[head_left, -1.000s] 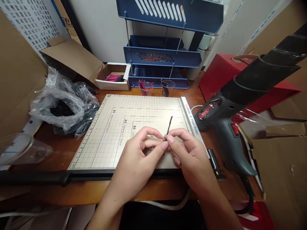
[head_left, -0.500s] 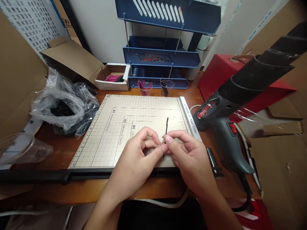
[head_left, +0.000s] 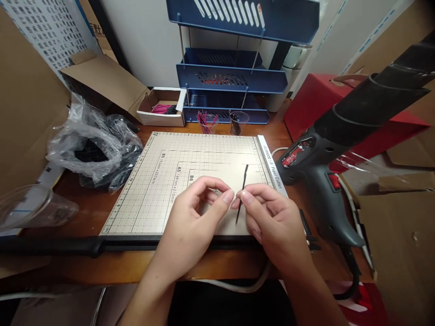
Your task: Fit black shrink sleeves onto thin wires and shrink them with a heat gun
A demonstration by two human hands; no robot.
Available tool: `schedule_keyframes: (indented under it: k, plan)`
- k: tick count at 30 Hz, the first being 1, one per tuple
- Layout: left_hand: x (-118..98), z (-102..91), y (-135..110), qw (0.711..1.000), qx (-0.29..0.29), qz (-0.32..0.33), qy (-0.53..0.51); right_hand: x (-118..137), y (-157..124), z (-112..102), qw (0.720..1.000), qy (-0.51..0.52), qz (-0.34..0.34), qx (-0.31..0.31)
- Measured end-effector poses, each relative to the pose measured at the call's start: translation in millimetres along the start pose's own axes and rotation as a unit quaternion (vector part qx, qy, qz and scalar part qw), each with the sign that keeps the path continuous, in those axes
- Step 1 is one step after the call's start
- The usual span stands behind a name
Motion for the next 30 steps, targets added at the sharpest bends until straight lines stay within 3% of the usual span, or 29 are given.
schedule_keyframes:
  k: [6,21,30]
  plan:
    - [-4,1.9,-2,0.999,0.028,0.011,-0.020,3,-2,10,0.999,-0.023,0.003,0.039]
    - [-9,-3.2,-3,0.999,0.008,0.048,-0.009,3,-6,14,0.998,-0.022,0.015,0.063]
    - [-14,-2.5,-4,0.998,0.004,0.057,-0.002,2,-3,8,0.999,-0.009,0.023,0.027]
Point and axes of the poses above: each hand's wrist, its own y-axis towards the middle knuckle, its own z-axis out of the palm, x = y × z, the point moved 10 cm from there along y, towards the middle knuckle, and after that the axes turned 2 degrees about z, right-handed, at the moved point
